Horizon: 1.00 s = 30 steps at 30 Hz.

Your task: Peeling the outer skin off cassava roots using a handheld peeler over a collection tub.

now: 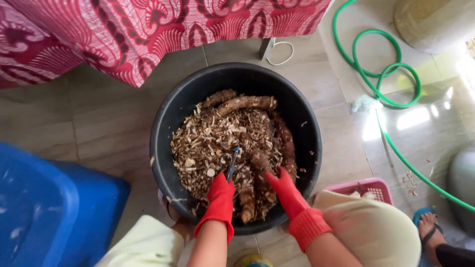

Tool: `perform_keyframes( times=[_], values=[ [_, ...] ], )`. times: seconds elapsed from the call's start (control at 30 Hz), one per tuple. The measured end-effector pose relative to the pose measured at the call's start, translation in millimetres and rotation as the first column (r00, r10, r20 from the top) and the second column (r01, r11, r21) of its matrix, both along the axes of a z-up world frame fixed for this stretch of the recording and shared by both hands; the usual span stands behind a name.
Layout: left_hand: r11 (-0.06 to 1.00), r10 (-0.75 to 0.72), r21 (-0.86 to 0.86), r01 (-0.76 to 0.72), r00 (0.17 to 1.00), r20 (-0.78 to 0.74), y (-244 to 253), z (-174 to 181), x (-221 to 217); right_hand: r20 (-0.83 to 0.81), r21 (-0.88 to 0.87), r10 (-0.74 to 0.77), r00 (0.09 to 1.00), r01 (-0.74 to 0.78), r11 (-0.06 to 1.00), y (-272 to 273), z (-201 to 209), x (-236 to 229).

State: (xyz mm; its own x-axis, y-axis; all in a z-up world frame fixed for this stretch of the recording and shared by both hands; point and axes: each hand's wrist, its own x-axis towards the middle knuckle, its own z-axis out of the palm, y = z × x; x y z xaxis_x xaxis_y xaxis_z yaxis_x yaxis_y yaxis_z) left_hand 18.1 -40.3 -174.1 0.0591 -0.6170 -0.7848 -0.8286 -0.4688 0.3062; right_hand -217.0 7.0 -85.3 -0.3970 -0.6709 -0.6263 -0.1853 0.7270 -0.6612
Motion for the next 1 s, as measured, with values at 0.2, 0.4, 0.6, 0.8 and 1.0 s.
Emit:
perform_keyframes(
  times=[0.2, 0.4, 0.6, 0.8, 1.0],
  values=[
    [0.998, -0.024, 0.063, 0.024, 1.0, -0.013, -29, 85, -13, -0.148, 0.353, 0.274, 0.95, -0.208, 0.912, 27, -92, 6],
    [0.992, 0.119, -0.042, -0.115, 0.989, 0.088, -36, 70, 19, -0.071, 0.2, 0.192, 0.979, -0.175, 0.964, -16, 7, 28],
    [0.966, 0.23, -0.127, -0.227, 0.973, 0.007, -65, 63, 55, 0.712, 0.436, -0.605, 0.357, 0.45, 0.779, -21, 54, 44],
    [0.918, 0.106, -0.267, -0.293, 0.83, -0.547, -100, 237, -4, 0.759, -0.117, -0.128, 0.638, 0.328, 0.937, -55, 156, 49],
    [0.896, -0.022, -0.32, -0.307, 0.691, -0.723, -82, 386, -11, 0.682, -0.352, 0.095, 0.725, 0.212, 0.912, -52, 253, 48]
  ],
)
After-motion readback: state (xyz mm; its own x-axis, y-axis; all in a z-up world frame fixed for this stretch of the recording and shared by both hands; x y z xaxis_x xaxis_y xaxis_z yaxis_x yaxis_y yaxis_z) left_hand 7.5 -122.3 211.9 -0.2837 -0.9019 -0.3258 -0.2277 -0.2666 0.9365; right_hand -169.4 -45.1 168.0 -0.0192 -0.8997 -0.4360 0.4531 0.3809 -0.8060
